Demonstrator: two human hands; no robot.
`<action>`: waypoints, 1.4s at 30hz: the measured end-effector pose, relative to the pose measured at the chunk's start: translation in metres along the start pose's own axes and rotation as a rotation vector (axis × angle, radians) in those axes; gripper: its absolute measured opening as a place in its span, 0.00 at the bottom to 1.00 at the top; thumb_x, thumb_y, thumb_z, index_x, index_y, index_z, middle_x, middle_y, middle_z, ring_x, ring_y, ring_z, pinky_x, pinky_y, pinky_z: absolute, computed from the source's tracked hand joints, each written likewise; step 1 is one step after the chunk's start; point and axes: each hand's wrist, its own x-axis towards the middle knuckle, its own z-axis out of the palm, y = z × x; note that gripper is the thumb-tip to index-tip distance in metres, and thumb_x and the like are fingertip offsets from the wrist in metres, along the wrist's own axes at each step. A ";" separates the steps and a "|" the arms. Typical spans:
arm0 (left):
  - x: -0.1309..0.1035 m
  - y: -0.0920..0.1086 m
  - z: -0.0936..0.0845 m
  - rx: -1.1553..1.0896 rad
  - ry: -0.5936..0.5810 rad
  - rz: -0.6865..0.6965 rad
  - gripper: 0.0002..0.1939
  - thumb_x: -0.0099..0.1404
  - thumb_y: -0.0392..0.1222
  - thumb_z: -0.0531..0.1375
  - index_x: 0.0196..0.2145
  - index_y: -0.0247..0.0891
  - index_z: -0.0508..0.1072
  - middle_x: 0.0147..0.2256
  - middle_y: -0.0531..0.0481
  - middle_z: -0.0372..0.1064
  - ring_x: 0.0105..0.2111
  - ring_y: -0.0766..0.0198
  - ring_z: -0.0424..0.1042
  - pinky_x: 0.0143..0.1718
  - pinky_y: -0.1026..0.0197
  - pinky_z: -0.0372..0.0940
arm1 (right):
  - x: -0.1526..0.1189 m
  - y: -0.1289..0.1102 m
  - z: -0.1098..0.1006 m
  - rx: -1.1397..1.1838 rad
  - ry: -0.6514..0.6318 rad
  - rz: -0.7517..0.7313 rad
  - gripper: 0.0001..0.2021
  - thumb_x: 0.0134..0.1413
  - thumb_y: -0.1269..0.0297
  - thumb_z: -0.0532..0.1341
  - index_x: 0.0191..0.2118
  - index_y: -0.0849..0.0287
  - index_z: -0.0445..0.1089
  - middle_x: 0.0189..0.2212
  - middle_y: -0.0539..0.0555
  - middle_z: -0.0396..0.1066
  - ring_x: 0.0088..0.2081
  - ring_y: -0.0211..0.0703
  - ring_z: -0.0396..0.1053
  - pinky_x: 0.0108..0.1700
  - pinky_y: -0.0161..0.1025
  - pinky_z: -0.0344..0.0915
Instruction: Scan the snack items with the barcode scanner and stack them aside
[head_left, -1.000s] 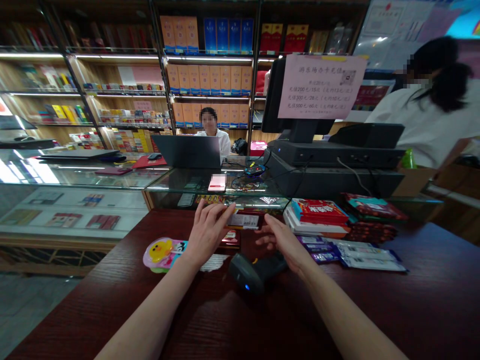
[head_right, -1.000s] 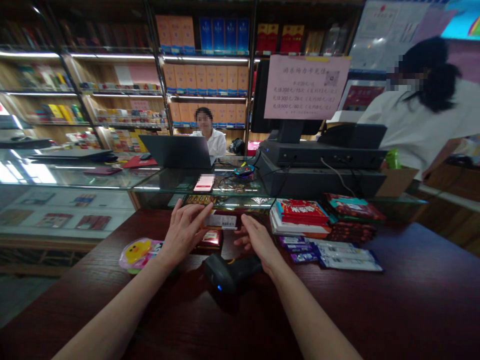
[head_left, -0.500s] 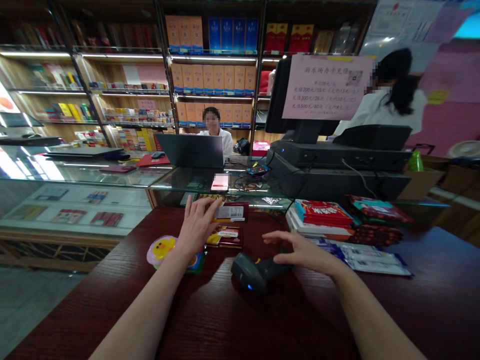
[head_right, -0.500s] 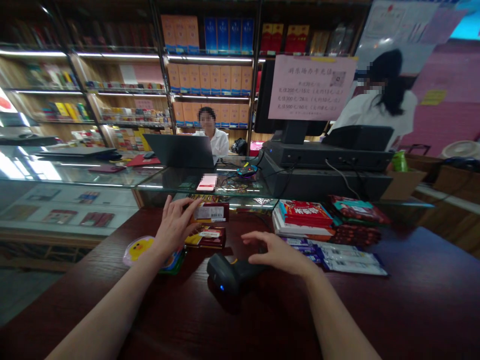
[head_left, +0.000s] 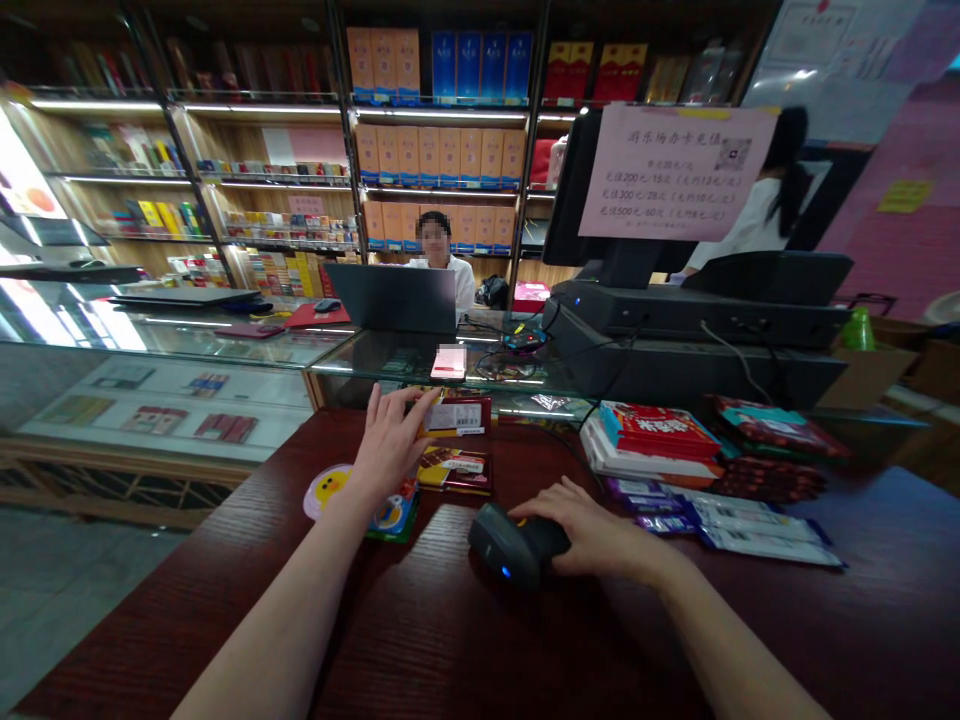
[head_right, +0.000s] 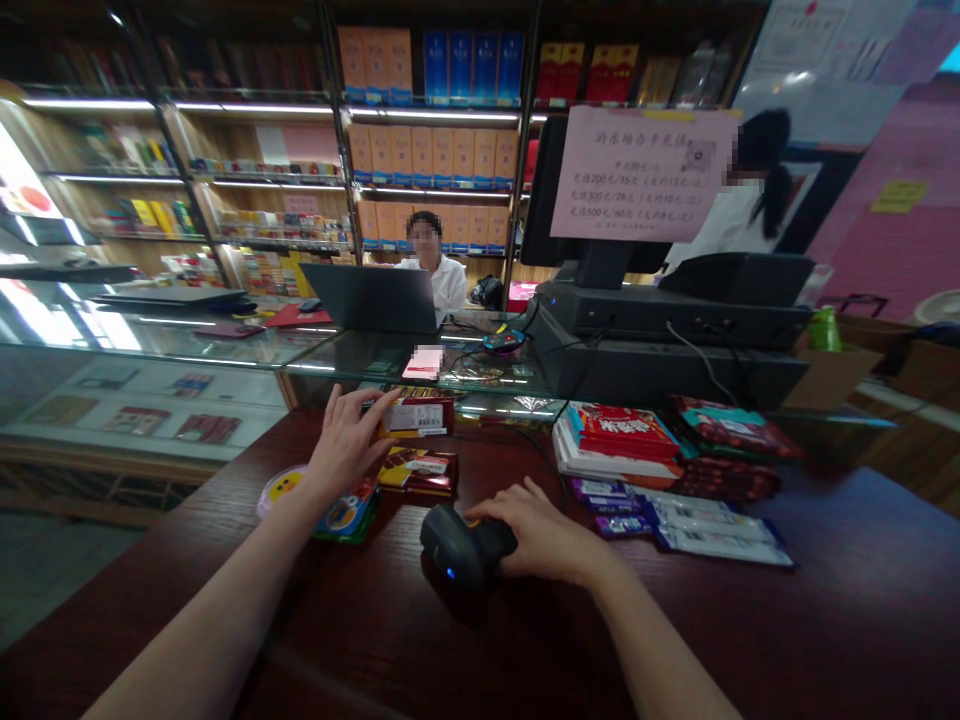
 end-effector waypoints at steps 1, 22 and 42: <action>0.000 -0.001 0.001 0.002 0.001 -0.005 0.37 0.60 0.37 0.64 0.65 0.44 0.57 0.53 0.43 0.63 0.56 0.49 0.63 0.67 0.35 0.44 | 0.000 0.000 0.000 0.006 0.001 -0.004 0.30 0.41 0.68 0.65 0.55 0.48 0.71 0.47 0.53 0.73 0.53 0.56 0.66 0.66 0.64 0.38; -0.004 -0.004 0.005 0.031 0.013 -0.052 0.38 0.59 0.37 0.65 0.65 0.43 0.58 0.53 0.41 0.64 0.56 0.48 0.63 0.67 0.34 0.43 | 0.009 0.005 -0.005 0.197 0.468 -0.038 0.23 0.49 0.65 0.67 0.53 0.54 0.70 0.48 0.53 0.75 0.50 0.49 0.72 0.55 0.46 0.63; -0.006 -0.007 0.009 0.033 0.020 -0.044 0.38 0.58 0.39 0.66 0.64 0.41 0.59 0.53 0.41 0.63 0.56 0.48 0.62 0.68 0.35 0.41 | 0.010 0.004 -0.003 0.183 0.454 -0.045 0.21 0.49 0.64 0.68 0.51 0.53 0.71 0.47 0.53 0.75 0.48 0.49 0.71 0.53 0.44 0.62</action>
